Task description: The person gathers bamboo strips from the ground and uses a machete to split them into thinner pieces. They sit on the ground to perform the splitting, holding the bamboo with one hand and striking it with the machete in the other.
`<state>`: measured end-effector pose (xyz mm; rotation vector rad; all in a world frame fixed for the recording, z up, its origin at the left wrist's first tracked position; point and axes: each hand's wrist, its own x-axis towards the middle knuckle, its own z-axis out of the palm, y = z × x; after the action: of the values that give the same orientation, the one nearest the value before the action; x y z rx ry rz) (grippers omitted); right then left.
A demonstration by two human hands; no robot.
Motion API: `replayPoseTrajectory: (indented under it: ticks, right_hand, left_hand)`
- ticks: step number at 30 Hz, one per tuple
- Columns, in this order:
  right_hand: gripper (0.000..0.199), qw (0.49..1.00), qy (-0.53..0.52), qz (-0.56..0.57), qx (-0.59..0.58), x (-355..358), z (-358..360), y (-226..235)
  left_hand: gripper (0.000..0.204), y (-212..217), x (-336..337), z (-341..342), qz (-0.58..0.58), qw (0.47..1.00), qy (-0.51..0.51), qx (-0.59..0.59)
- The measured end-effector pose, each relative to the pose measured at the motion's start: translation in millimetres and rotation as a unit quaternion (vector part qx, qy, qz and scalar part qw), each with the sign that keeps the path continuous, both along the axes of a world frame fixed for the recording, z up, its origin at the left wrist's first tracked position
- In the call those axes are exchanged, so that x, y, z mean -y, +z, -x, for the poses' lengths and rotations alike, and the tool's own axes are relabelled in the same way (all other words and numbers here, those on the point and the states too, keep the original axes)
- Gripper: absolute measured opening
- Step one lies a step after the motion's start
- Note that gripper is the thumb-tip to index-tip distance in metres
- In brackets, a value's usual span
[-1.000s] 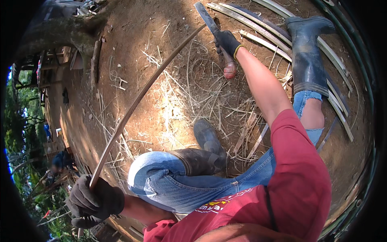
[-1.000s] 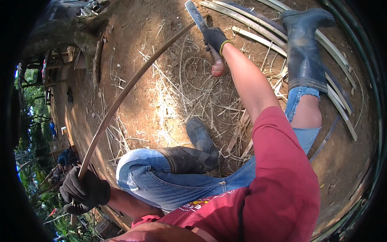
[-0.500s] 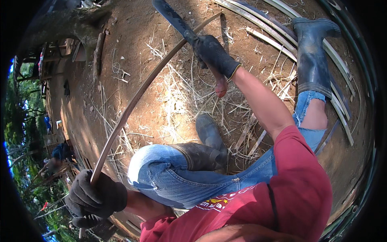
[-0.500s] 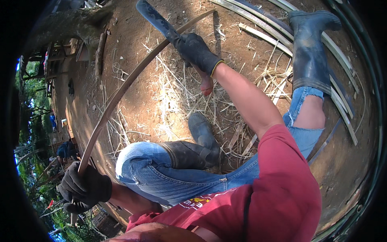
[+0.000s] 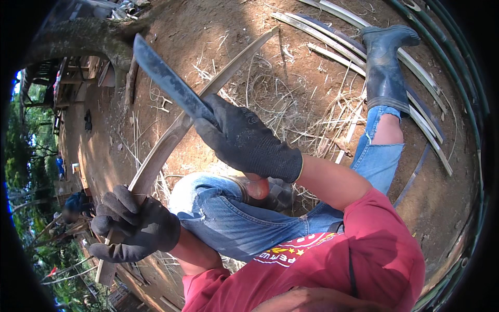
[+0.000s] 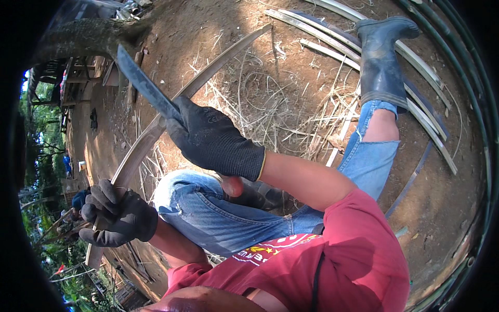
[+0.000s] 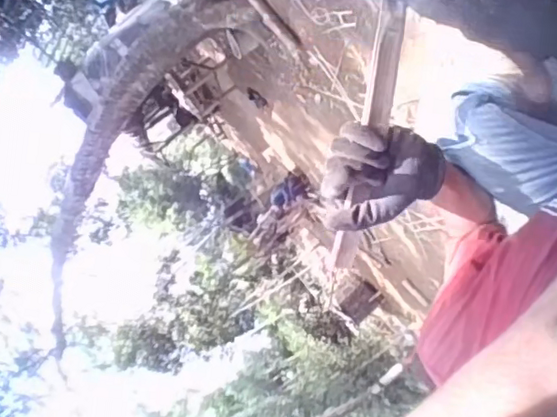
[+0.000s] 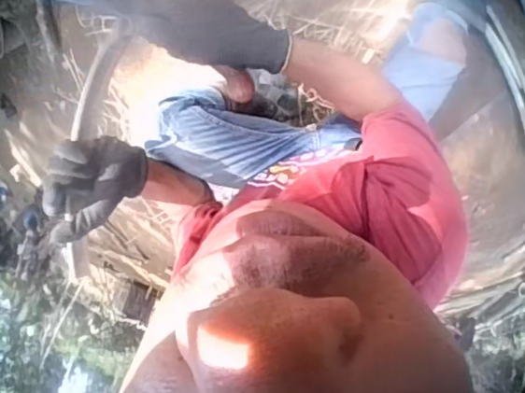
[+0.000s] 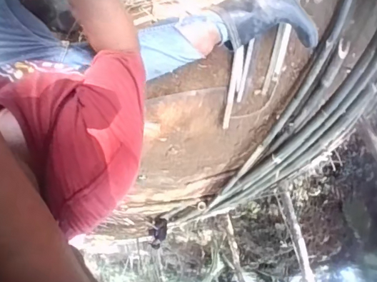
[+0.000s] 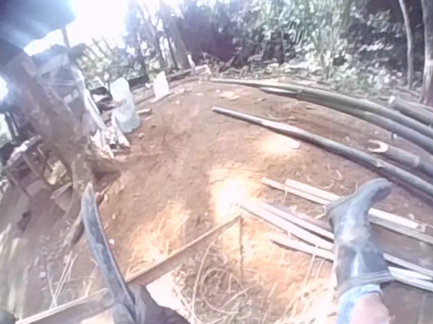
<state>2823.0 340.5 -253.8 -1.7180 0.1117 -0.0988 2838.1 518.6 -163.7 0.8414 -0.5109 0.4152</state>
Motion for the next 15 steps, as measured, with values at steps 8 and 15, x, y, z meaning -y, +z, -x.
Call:
replayPoseTrajectory:
  ticks: [8,15]
  right_hand:
    - [0.056,0.863,-0.034,0.432,0.260,-9,24,5]
    - [0.059,0.837,-0.078,0.501,0.206,48,-10,-49]
  left_hand:
    - [0.054,-2,0,6,-0.065,0.994,-0.056,0.064]
    - [0.048,1,-2,3,-0.114,0.982,-0.108,0.103]
